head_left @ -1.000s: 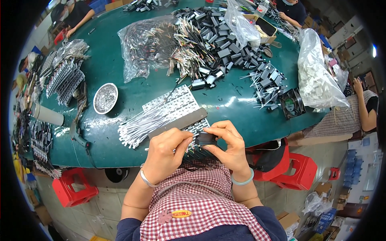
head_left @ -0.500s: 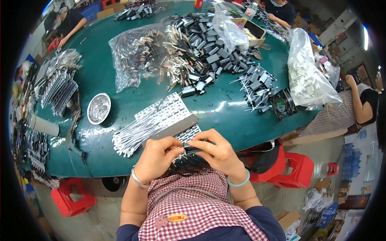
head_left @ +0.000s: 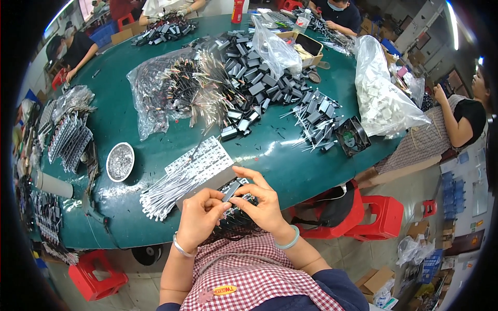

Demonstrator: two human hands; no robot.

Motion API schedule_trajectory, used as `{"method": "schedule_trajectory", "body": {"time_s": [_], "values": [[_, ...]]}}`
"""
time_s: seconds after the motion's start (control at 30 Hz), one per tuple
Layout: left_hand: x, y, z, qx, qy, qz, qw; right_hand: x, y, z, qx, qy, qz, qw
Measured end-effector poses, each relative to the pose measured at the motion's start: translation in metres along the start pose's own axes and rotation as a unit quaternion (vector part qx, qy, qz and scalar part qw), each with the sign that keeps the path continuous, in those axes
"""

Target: The person assembles electronic modules by hand, fitting plastic housings onto small circuit boards with attached wires.

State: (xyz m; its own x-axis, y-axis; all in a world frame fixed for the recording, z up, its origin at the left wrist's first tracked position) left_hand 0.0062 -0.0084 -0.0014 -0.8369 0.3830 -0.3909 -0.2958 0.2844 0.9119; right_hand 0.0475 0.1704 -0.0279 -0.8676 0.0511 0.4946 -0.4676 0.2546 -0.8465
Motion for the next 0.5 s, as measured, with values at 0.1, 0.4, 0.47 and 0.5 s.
{"method": "schedule_trajectory", "body": {"time_s": [0.1,0.4,0.47,0.5], "values": [[0.003,0.002,0.005,-0.017,-0.005,-0.016,1.0,0.0,0.002,0.0,0.058,0.038,-0.001,0.998],[0.008,-0.018,-0.021,0.05,0.146,0.102,0.983,0.038,0.012,-0.088,0.087,0.27,-0.026,0.958],[0.006,-0.02,-0.034,0.095,0.224,0.132,0.961,0.056,0.018,-0.112,-0.023,0.319,-0.107,0.941],[0.005,-0.022,-0.042,0.137,0.253,0.086,0.954,0.063,0.028,-0.125,-0.089,0.332,-0.157,0.926]]}}
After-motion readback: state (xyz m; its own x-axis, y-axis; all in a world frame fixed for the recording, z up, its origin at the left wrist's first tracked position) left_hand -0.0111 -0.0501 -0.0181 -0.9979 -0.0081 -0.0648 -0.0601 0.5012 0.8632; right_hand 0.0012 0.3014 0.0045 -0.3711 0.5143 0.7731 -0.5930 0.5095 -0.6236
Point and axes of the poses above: each hand's wrist, its own x-axis towards the middle knuckle, its own z-axis out of the palm, y = z × x, the point moved 1 cm from there along x, towards the middle knuckle, and after that the axes turned 11 degrees about -z, right-handed, at the moved point
